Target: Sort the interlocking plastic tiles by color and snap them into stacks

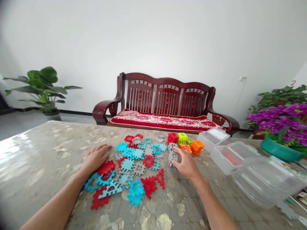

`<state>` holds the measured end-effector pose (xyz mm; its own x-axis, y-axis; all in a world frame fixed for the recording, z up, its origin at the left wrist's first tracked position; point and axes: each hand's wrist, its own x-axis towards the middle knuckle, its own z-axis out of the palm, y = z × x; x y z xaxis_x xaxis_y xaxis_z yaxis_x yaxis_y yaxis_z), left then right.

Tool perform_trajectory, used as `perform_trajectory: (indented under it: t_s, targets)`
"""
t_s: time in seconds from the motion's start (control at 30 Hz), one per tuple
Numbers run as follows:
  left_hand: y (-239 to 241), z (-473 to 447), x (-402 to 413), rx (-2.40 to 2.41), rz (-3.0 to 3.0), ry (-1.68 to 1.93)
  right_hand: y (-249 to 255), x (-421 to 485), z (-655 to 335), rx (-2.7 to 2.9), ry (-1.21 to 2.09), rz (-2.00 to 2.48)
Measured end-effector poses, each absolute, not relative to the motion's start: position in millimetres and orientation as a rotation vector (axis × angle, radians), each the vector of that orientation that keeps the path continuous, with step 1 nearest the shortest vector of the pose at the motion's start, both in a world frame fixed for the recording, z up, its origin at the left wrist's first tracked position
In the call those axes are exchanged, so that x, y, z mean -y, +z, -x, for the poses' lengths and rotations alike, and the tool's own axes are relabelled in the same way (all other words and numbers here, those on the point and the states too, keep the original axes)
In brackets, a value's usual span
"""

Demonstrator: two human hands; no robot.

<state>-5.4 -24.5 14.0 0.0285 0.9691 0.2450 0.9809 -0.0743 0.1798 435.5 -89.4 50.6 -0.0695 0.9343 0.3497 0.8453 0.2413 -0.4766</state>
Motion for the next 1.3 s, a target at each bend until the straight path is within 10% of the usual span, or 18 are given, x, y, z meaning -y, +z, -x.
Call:
perform_trajectory:
  t_s: [1.3]
  targets:
    - [7,10,19,2.091,2.221,-0.451,48,84,-454,1.979,0.38,1.744]
